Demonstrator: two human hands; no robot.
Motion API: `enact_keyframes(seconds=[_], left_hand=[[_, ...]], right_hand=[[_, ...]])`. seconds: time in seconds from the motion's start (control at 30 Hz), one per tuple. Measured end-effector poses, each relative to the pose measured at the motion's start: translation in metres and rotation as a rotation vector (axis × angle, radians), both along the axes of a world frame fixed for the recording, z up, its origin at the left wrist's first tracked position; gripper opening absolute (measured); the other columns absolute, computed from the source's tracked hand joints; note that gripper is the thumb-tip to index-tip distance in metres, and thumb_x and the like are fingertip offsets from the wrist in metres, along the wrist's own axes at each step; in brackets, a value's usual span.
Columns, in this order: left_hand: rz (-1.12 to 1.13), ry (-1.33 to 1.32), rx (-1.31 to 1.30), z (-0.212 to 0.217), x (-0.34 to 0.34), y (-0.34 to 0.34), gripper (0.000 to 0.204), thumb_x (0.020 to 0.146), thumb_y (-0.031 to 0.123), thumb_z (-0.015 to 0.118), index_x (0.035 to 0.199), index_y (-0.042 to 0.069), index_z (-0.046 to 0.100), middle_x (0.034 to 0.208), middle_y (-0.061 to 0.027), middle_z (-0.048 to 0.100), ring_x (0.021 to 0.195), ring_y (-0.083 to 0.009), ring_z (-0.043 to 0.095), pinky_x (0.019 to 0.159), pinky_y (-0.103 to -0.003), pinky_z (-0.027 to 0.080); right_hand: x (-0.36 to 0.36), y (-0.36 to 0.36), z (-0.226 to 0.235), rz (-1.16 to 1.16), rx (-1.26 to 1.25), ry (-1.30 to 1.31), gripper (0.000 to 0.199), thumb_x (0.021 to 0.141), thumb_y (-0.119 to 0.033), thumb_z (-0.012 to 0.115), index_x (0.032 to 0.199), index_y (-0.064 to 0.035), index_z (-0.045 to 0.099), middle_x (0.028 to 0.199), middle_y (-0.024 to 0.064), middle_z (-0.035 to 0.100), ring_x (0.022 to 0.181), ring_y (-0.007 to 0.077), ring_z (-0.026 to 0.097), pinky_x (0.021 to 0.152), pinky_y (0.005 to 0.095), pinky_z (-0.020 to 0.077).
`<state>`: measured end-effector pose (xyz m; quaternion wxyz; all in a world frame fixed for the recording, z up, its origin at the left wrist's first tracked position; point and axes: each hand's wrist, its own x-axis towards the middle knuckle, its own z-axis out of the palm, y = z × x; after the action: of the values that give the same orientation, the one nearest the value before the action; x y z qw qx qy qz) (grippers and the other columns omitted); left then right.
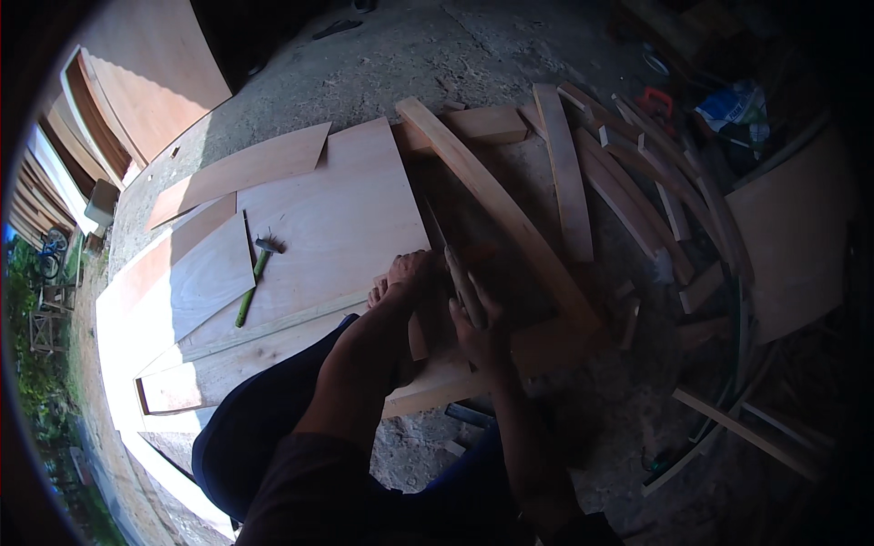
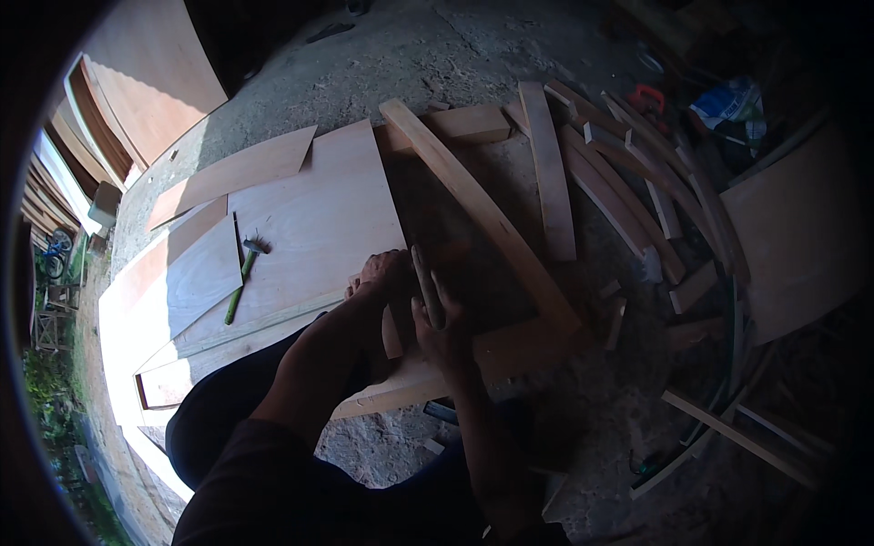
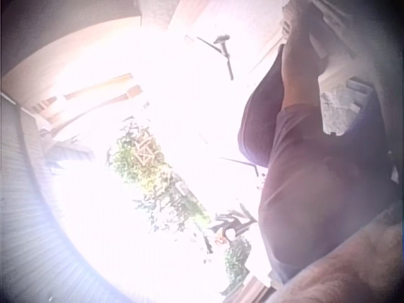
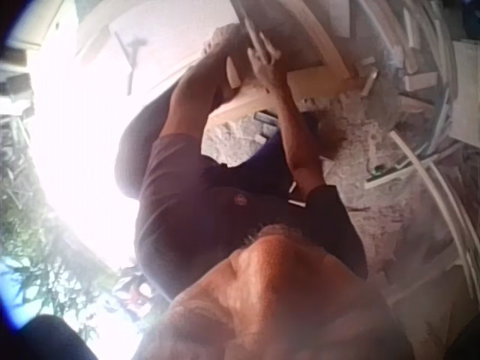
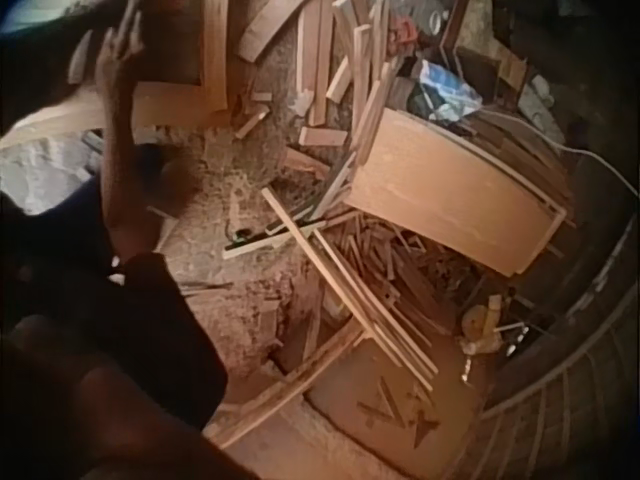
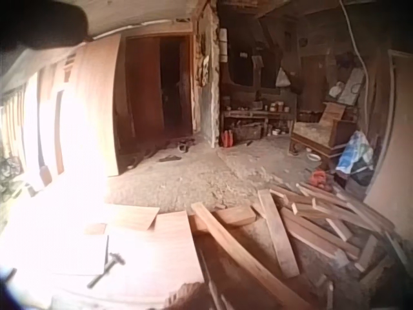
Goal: The person sits on the floor and uses a hand saw to cut a large sheet of plywood. They then use a hammer to drive nails into the wood, securing smaller wooden strips to the larger sheet to form a frame structure.
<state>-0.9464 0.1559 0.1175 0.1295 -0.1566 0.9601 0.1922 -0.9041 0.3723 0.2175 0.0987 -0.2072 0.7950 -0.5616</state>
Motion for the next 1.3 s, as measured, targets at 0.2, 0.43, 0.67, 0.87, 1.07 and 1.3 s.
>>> enact_keyframes(seconds=[0.2, 0.43, 0.67, 0.87, 1.07, 1.3], left_hand=[[0.027, 0.001, 0.004, -0.007, 0.013, -0.005, 0.025, 0.096, 0.022, 0.054, 0.113, 0.013, 0.069, 0.113, -0.0124, 0.071, 0.108, -0.0322, 0.068, 0.092, -0.044, 0.053], [0.010, 0.028, 0.010, -0.014, 0.000, -0.002, 0.022, 0.096, 0.019, 0.054, 0.111, 0.013, 0.068, 0.116, -0.0125, 0.070, 0.110, -0.0304, 0.067, 0.094, -0.043, 0.051], [0.024, -0.020, -0.004, -0.016, 0.007, -0.002, 0.022, 0.096, 0.019, 0.053, 0.111, 0.013, 0.068, 0.116, -0.0128, 0.069, 0.109, -0.0304, 0.067, 0.095, -0.042, 0.050], [-0.006, 0.032, 0.004, -0.015, 0.000, -0.001, 0.024, 0.097, 0.020, 0.053, 0.113, 0.013, 0.069, 0.117, -0.0126, 0.070, 0.108, -0.0308, 0.067, 0.096, -0.041, 0.049], [0.018, -0.090, -0.022, 0.010, 0.000, -0.009, 0.027, 0.097, 0.026, 0.053, 0.114, 0.012, 0.069, 0.116, -0.0128, 0.070, 0.110, -0.0314, 0.067, 0.096, -0.042, 0.049], [0.062, -0.012, 0.027, 0.003, 0.004, -0.003, 0.027, 0.097, 0.027, 0.053, 0.115, 0.013, 0.068, 0.117, -0.0128, 0.069, 0.113, -0.0310, 0.066, 0.097, -0.044, 0.048]], right_hand=[[0.104, 0.117, 0.067, 0.219, 0.286, 0.031, 0.055, 0.097, -0.013, 0.054, 0.149, -0.0029, 0.042, 0.147, 0.0179, 0.050, 0.120, 0.0297, 0.058, 0.095, 0.0361, 0.0472], [0.023, 0.029, 0.003, 0.094, 0.110, 0.067, 0.053, 0.091, -0.009, 0.060, 0.142, -0.0010, 0.050, 0.134, 0.0249, 0.059, 0.100, 0.0338, 0.068, 0.080, 0.0338, 0.0535], [0.088, 0.097, 0.083, 0.177, 0.348, 0.046, 0.055, 0.093, -0.010, 0.056, 0.148, -0.0055, 0.045, 0.141, 0.0181, 0.055, 0.115, 0.0301, 0.065, 0.088, 0.0348, 0.0538], [0.068, 0.082, 0.019, 0.143, 0.274, 0.206, 0.057, 0.091, -0.009, 0.060, 0.146, -0.0034, 0.046, 0.137, 0.0181, 0.059, 0.105, 0.0324, 0.069, 0.080, 0.0374, 0.0564], [0.011, 0.003, 0.007, 0.034, 0.053, -0.019, 0.053, 0.090, -0.006, 0.062, 0.141, -0.0006, 0.049, 0.125, 0.0220, 0.064, 0.114, 0.0282, 0.066, 0.088, 0.0348, 0.0527], [0.109, 0.116, 0.056, 0.147, 0.191, -0.070, 0.065, 0.089, -0.008, 0.058, 0.152, -0.0120, 0.039, 0.138, 0.0218, 0.056, 0.105, 0.0349, 0.068, 0.077, 0.0378, 0.0575]])
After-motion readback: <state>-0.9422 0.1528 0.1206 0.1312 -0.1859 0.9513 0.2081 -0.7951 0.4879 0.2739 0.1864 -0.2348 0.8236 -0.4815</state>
